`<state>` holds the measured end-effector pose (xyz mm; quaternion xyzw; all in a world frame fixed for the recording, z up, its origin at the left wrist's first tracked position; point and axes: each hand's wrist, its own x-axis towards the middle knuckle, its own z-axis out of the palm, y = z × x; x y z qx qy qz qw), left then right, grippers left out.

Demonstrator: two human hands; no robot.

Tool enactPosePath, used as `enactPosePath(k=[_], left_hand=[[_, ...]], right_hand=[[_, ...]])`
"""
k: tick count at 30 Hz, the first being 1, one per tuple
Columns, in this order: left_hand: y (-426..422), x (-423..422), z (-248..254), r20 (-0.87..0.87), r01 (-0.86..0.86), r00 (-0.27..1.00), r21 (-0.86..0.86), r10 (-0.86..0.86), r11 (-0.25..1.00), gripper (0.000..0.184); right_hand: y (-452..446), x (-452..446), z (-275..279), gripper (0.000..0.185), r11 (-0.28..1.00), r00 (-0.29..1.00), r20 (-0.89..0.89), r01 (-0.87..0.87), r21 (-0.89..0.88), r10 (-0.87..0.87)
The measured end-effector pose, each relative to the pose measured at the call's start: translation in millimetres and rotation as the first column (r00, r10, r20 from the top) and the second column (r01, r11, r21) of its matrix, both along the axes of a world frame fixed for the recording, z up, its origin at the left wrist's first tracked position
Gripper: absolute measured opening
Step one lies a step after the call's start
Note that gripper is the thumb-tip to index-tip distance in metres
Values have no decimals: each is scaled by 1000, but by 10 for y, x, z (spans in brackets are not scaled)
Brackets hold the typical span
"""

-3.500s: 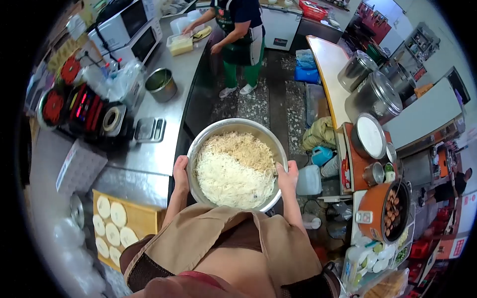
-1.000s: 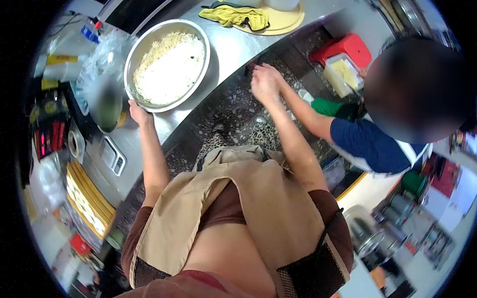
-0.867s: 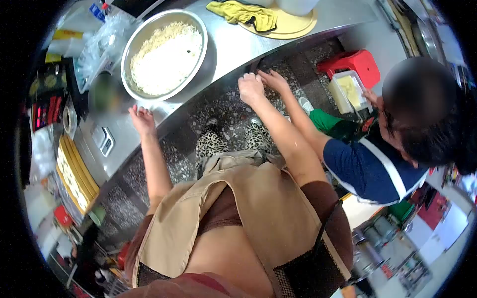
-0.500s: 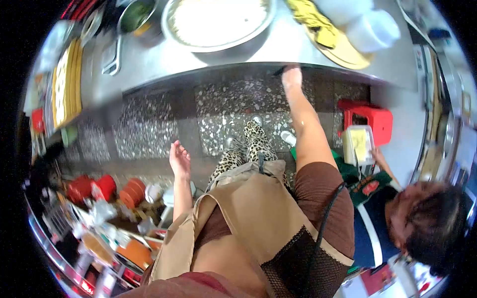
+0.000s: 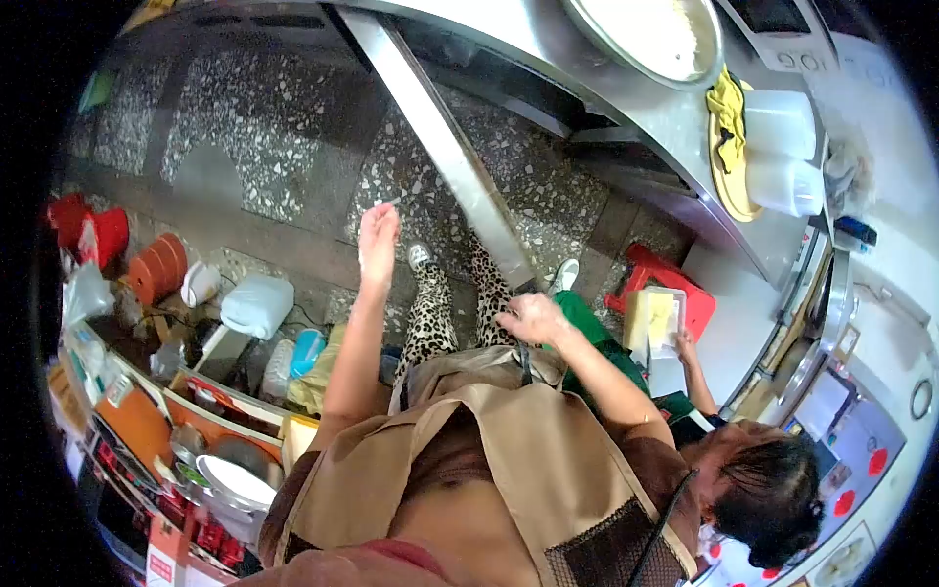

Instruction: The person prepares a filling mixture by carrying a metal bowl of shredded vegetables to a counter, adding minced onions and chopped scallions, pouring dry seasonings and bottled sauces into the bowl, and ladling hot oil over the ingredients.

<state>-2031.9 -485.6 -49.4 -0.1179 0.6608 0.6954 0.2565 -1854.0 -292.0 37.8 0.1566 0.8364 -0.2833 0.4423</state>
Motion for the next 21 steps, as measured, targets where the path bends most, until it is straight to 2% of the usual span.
enactPosePath(k=[1, 3, 4, 5, 7, 8, 9, 11, 14, 15, 17, 21], left_hand=[[109, 16, 46, -62, -23, 998, -55, 19, 998, 42], [245, 114, 79, -154, -43, 988, -201, 12, 979, 60], [271, 144, 96, -143, -19, 990, -262, -19, 965, 80], [273, 185, 109, -336, -75, 926, -616, -175, 784, 84], [123, -49, 296, -150, 7, 962, -821, -228, 571, 84], [-6, -102, 280, -178, -25, 955, -846, -236, 533, 82], [-136, -170, 206, -230, -69, 945, -835, -232, 547, 76], [-404, -293, 107, -473, -273, 809, -829, -350, 489, 69], [-758, -519, 103, -530, -294, 744, -806, -407, 513, 66], [-830, -613, 97, -531, -284, 730, -808, -431, 516, 65], [-956, -742, 47, -450, -220, 830, -808, -331, 546, 64], [-1170, -874, 49, -420, -164, 808, -835, -414, 526, 65]], right_hand=[[-106, -81, 173, 37, 979, 993, -26, 111, -170, -117], [-188, -153, 295, 33, 905, 943, 39, 330, -268, -332], [-188, -115, 200, 32, 888, 914, -27, 385, -250, -404], [-156, -161, 110, 30, 928, 930, -107, 332, -169, -352], [-36, -268, -269, 28, 985, 936, -310, 173, -7, -166], [3, -394, -333, 28, 983, 922, -341, 182, -34, -182], [55, -511, -473, 27, 979, 925, -320, 188, -81, -204], [87, -701, -813, 26, 962, 934, -241, 239, -132, -265], [100, -934, -1510, 29, 972, 960, -175, 200, -119, -219], [141, -1019, -1767, 28, 985, 967, -195, 150, -88, -165], [210, -1278, -2170, 25, 977, 967, -143, 199, -83, -209], [187, -1522, -2377, 25, 963, 951, -159, 269, 0, -265]])
